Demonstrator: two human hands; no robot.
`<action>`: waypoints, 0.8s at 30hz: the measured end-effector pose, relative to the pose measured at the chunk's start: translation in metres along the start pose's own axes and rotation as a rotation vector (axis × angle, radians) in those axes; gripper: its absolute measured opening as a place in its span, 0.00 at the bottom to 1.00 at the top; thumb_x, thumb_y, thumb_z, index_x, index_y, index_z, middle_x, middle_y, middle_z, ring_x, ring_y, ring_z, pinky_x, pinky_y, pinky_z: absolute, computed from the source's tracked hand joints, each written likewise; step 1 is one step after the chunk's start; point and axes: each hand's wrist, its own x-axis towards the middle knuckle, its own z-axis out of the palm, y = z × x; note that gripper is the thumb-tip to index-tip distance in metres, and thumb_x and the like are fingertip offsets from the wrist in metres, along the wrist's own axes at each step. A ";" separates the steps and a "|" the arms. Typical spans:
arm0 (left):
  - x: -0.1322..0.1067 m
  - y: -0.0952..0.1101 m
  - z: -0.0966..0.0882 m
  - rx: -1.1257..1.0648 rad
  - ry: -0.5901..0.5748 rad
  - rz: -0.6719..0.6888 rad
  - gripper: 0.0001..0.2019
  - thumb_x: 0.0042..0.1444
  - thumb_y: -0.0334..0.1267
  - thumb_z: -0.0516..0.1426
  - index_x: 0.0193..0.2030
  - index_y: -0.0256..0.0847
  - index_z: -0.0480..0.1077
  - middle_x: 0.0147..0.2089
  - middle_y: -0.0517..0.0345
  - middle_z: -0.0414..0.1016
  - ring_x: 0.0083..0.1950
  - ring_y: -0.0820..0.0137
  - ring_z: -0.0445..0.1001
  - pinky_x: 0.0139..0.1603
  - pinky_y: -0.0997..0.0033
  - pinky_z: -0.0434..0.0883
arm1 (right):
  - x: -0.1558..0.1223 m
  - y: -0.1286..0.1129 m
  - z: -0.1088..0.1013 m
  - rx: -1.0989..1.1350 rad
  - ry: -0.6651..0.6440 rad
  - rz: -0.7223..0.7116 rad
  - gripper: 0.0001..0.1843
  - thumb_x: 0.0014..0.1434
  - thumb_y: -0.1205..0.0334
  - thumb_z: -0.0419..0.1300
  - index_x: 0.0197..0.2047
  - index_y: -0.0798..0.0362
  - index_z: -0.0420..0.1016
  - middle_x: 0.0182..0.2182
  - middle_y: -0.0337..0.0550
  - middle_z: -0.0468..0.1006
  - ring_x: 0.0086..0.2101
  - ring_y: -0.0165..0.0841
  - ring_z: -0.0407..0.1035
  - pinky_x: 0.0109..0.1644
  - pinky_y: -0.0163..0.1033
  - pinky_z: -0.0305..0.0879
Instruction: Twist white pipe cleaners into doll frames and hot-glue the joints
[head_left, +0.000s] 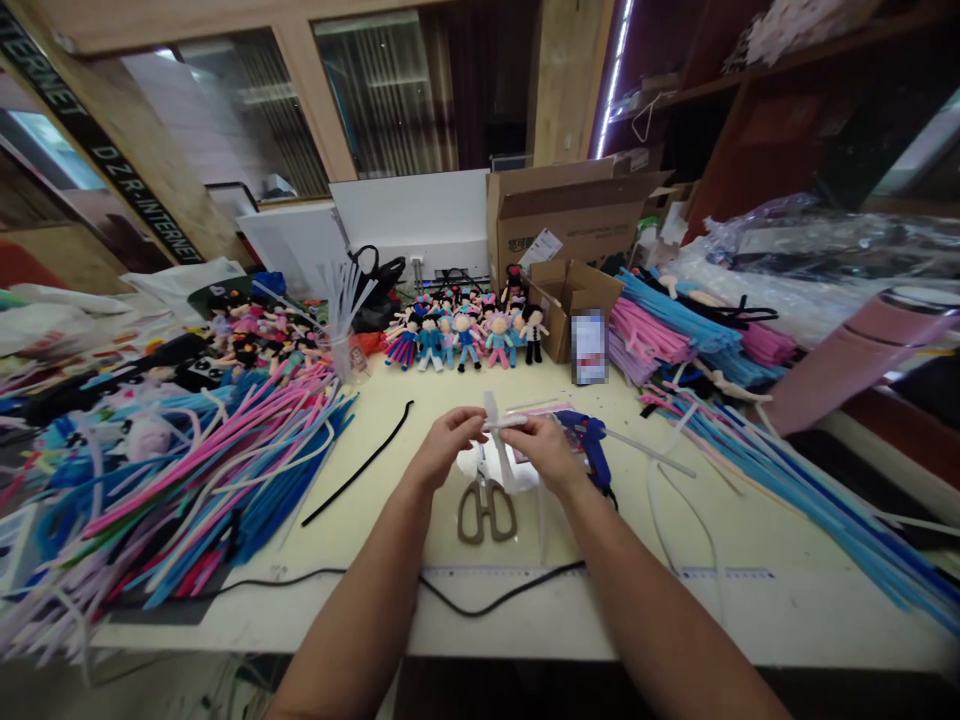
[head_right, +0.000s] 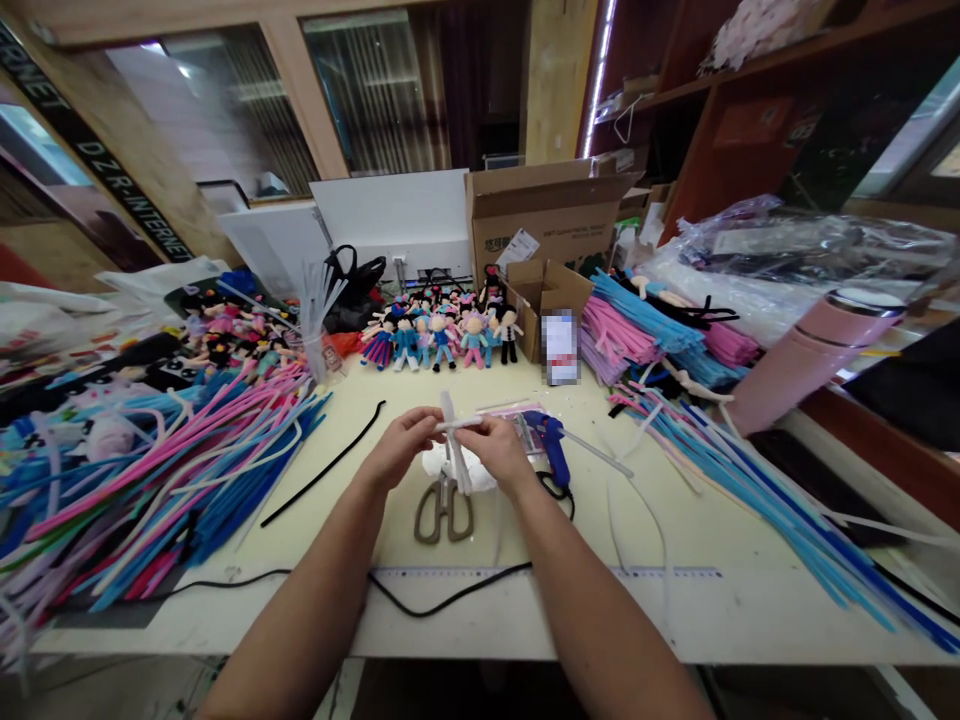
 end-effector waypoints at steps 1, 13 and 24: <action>0.000 0.001 -0.002 0.037 -0.026 0.008 0.13 0.46 0.45 0.61 0.35 0.37 0.74 0.29 0.57 0.74 0.30 0.73 0.70 0.31 0.75 0.61 | -0.001 -0.001 -0.001 -0.032 -0.035 0.003 0.11 0.44 0.57 0.63 0.30 0.55 0.78 0.24 0.37 0.76 0.26 0.29 0.66 0.29 0.33 0.60; -0.002 -0.003 0.004 -0.285 -0.119 -0.129 0.15 0.35 0.38 0.68 0.30 0.32 0.73 0.27 0.56 0.73 0.25 0.76 0.70 0.30 0.74 0.66 | 0.001 0.001 -0.008 0.091 -0.184 0.100 0.14 0.44 0.54 0.66 0.31 0.55 0.77 0.23 0.36 0.74 0.23 0.25 0.63 0.27 0.32 0.58; -0.002 -0.010 0.022 -0.490 -0.060 -0.096 0.16 0.35 0.40 0.68 0.29 0.34 0.71 0.21 0.59 0.70 0.23 0.76 0.68 0.25 0.76 0.61 | -0.002 0.008 0.007 0.415 -0.119 0.055 0.14 0.41 0.56 0.68 0.30 0.51 0.70 0.22 0.34 0.70 0.22 0.26 0.63 0.24 0.30 0.55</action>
